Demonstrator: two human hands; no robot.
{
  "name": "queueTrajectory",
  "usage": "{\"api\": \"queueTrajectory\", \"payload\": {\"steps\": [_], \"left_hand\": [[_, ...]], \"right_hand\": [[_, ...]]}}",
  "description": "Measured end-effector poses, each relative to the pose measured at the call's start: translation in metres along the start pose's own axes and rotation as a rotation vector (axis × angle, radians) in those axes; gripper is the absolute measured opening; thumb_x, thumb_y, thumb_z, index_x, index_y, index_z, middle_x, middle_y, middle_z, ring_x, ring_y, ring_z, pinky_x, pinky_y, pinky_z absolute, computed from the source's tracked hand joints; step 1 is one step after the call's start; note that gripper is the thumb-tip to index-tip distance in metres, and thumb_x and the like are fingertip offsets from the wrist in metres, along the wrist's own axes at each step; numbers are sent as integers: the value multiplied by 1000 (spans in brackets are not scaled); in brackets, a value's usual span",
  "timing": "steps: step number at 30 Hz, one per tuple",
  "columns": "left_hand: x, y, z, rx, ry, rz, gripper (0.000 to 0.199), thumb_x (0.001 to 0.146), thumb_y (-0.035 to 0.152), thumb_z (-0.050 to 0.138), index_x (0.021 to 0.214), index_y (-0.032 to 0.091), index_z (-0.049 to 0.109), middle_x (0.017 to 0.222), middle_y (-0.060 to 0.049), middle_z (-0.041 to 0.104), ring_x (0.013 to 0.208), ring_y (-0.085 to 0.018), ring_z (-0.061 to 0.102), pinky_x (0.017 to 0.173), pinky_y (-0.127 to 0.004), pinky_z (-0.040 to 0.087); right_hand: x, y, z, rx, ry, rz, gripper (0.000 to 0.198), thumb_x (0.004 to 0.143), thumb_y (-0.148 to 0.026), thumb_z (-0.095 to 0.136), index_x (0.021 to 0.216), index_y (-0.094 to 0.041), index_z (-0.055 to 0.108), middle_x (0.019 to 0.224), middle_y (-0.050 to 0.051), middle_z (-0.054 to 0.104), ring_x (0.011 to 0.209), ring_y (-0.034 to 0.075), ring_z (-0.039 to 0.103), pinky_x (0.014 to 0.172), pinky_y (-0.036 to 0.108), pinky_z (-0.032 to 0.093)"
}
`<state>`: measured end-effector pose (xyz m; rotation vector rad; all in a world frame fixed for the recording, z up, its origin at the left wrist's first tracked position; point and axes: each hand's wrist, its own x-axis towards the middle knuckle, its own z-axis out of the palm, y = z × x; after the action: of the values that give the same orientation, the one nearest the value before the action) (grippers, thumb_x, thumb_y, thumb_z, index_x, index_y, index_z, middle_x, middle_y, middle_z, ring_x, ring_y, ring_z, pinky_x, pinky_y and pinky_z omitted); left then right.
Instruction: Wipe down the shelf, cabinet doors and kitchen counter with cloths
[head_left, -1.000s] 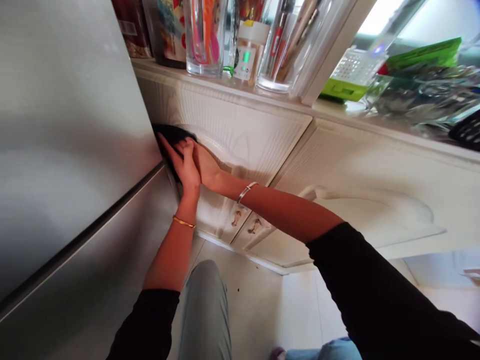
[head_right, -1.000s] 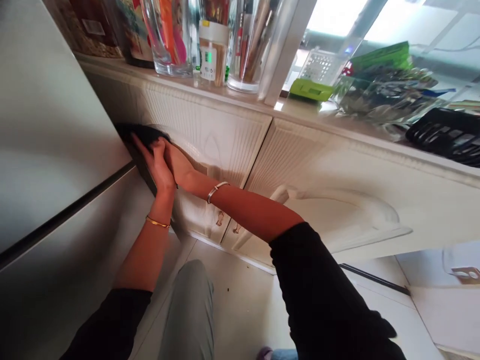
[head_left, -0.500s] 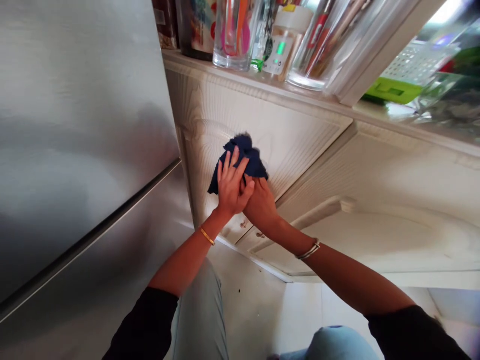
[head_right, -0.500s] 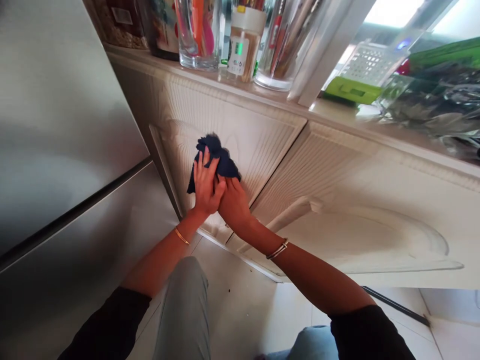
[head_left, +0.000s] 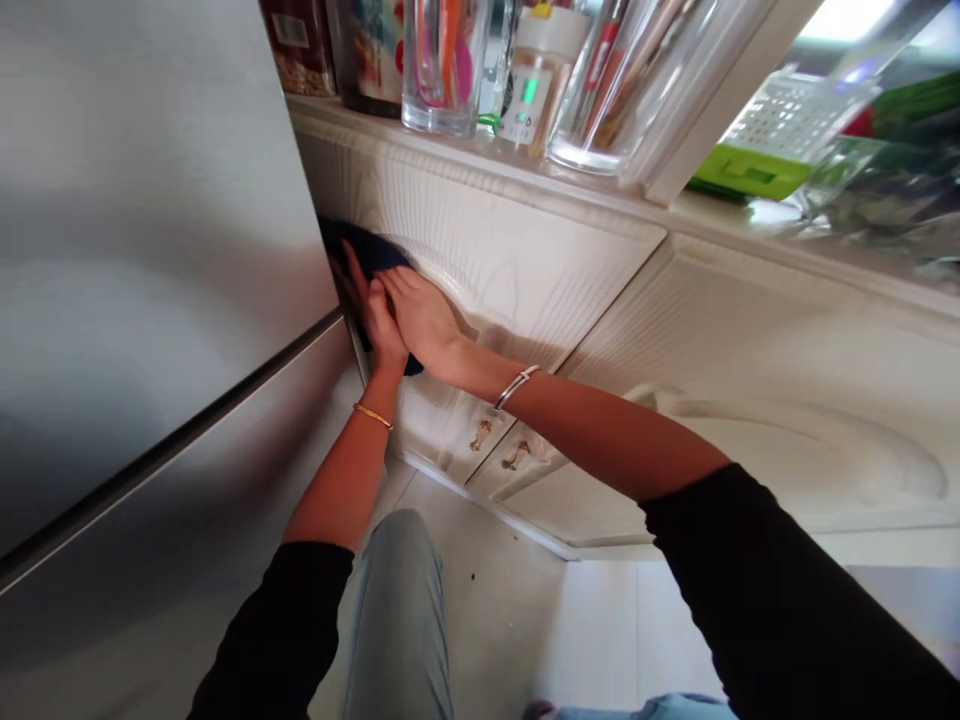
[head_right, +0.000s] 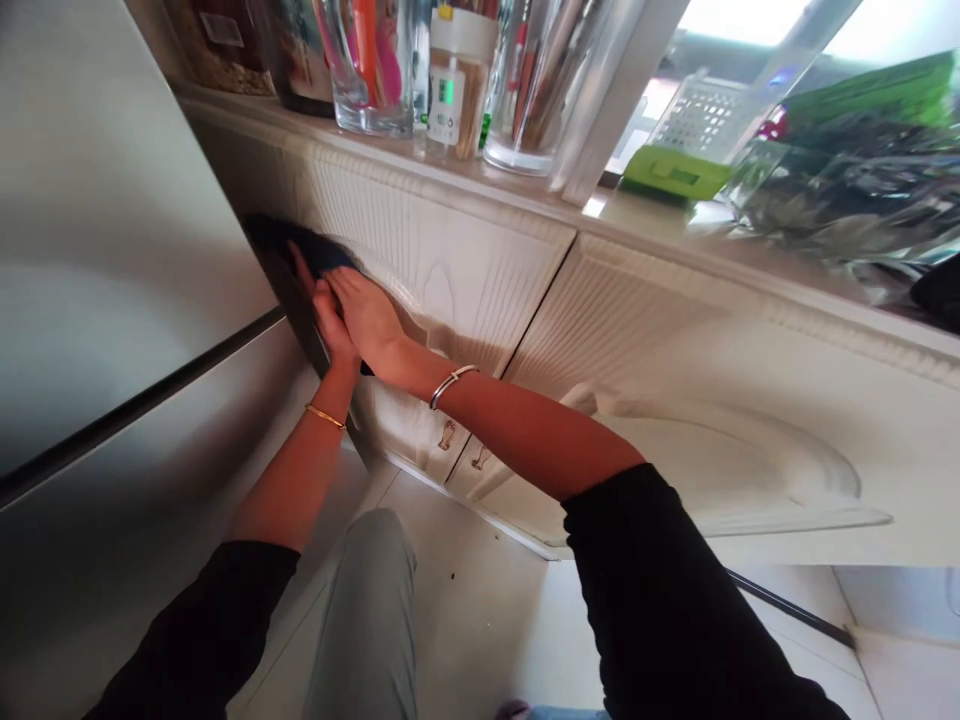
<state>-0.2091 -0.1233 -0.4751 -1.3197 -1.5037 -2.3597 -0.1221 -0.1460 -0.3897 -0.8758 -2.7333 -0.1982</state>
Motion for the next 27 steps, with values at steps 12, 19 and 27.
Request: {"api": "queueTrajectory", "payload": {"steps": [12, 19, 27], "left_hand": [[-133, 89, 41, 42, -504, 458, 65, 101, 64, 32, 149, 24, 51, 168, -8, 34, 159, -33, 24, 131, -55, 17], [-70, 91, 33, 102, -472, 502, 66, 103, 63, 25, 154, 27, 48, 170, -2, 30, 159, -31, 23, 132, -54, 2], [26, 39, -12, 103, -228, 260, 73, 100, 72, 15, 163, 38, 28, 173, 6, 19, 163, -25, 7, 134, -51, 3]], "right_hand": [[-207, 44, 16, -385, 263, 279, 42, 98, -13, 41, 133, -11, 64, 120, 22, 70, 106, 32, 63, 97, 51, 51], [-160, 38, -8, -300, 337, 243, 44, 106, -17, 32, 138, -10, 60, 135, 21, 65, 120, 29, 61, 108, 51, 46], [-23, 3, -30, -226, 204, -56, 48, 106, -10, 30, 150, 2, 45, 159, 15, 49, 149, 21, 44, 129, 38, 29]]}}
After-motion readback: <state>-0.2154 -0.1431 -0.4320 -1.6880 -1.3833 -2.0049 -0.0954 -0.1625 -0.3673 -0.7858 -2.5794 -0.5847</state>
